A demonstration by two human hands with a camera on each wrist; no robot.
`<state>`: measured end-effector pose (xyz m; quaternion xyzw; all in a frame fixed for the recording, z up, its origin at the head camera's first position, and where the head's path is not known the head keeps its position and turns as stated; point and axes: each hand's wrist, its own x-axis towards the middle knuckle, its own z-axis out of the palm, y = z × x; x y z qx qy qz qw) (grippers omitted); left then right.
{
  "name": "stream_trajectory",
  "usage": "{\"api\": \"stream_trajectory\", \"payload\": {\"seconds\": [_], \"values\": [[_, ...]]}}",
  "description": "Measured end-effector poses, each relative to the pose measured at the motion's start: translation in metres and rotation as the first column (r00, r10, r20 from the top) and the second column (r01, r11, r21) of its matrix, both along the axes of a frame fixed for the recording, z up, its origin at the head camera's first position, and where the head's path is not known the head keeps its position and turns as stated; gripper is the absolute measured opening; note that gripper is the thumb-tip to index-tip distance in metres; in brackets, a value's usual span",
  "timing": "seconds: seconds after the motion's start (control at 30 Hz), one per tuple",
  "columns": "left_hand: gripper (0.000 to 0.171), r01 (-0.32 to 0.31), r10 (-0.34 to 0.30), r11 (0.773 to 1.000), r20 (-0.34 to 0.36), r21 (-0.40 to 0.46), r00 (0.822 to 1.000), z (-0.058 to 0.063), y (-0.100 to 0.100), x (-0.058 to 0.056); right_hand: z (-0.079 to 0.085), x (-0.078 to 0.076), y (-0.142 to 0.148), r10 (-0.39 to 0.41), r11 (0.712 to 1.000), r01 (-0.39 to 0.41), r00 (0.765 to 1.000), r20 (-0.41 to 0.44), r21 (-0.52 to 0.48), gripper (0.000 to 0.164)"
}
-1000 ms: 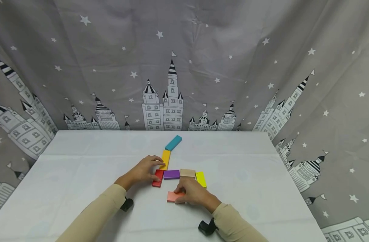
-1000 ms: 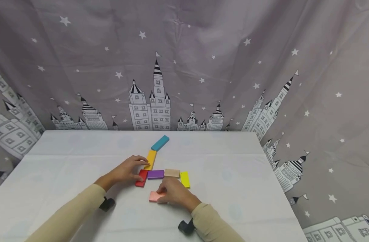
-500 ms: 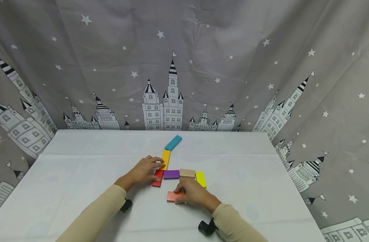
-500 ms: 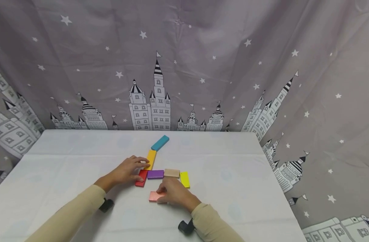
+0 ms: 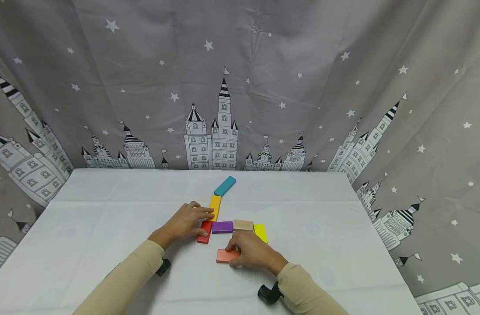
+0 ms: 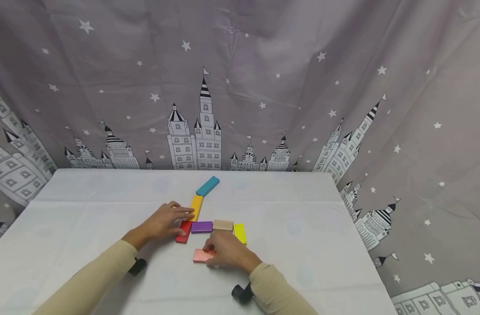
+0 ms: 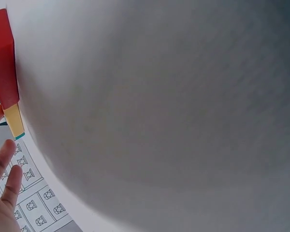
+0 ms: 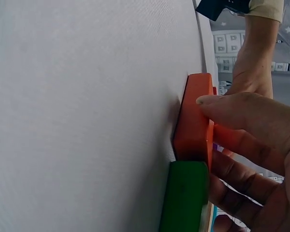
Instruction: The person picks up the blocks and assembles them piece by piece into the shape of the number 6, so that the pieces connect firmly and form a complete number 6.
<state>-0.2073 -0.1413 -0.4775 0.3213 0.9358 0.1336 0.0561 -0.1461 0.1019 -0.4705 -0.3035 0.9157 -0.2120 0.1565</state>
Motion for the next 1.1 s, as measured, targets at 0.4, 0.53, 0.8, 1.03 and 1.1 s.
{"api": "stream_trajectory", "payload": {"seconds": [0.4, 0.53, 0.8, 1.03, 1.1], "values": [[0.059, -0.072, 0.073, 0.997, 0.068, -0.02, 0.995, 0.002, 0.002, -0.002, 0.001, -0.007, -0.001, 0.055, 0.998, -0.055, 0.998, 0.013, 0.008, 0.036], [0.058, -0.064, 0.065, 0.998, 0.057, -0.015, 0.996, 0.002, 0.002, -0.001, 0.001, -0.008, -0.003, 0.078, 0.997, -0.078, 0.997, 0.01, 0.012, 0.038], [0.059, -0.068, 0.069, 0.997, 0.04, -0.033, 0.997, 0.0, 0.002, -0.001, 0.0, -0.011, -0.008, 0.122, 0.991, -0.123, 0.992, 0.026, 0.049, 0.044], [0.06, -0.066, 0.068, 0.997, 0.033, -0.051, 0.997, 0.002, 0.003, -0.001, 0.003, -0.017, -0.009, 0.24, 0.967, -0.241, 0.97, 0.026, 0.079, 0.049], [0.06, -0.069, 0.071, 0.996, 0.034, -0.054, 0.997, 0.002, 0.004, -0.001, 0.005, -0.019, -0.008, 0.278, 0.956, -0.28, 0.96, 0.033, 0.087, 0.052]]}}
